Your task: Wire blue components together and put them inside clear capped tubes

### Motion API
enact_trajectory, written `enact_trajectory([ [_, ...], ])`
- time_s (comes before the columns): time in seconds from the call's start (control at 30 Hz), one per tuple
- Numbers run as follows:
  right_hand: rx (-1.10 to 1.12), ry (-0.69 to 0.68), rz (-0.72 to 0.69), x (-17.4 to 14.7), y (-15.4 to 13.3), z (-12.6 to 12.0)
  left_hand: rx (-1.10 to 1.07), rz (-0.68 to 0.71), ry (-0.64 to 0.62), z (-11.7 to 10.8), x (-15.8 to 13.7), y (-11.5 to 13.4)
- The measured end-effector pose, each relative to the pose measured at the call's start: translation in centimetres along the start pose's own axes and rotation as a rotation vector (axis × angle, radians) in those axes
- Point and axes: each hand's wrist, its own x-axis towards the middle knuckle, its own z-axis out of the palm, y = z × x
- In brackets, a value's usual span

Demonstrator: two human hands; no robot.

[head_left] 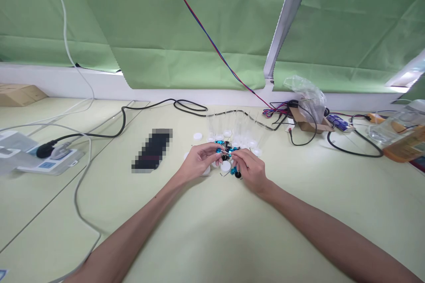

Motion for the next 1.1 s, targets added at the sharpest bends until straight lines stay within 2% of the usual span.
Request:
enact_trajectory([
  [0.27,-0.019,-0.018,0.036,0.1,-0.1,-0.2,-0.02,-0.004,0.007,0.2,0.0,0.1],
  [0.5,0.026,-0.03,0.204,0.3,-0.9,-0.2,-0.026,-0.007,0.014,0.4,0.0,0.4],
  [0.87,0.564,-0.009,0.686,1.2,-2.4,0.0,-0.032,0.01,0.049,0.6,-0.1,0.3],
  [1.1,0.849,0.0,0.896,1.8,-2.9,0.0,-0.054,0.037,0.047,0.4,0.0,-0.1],
])
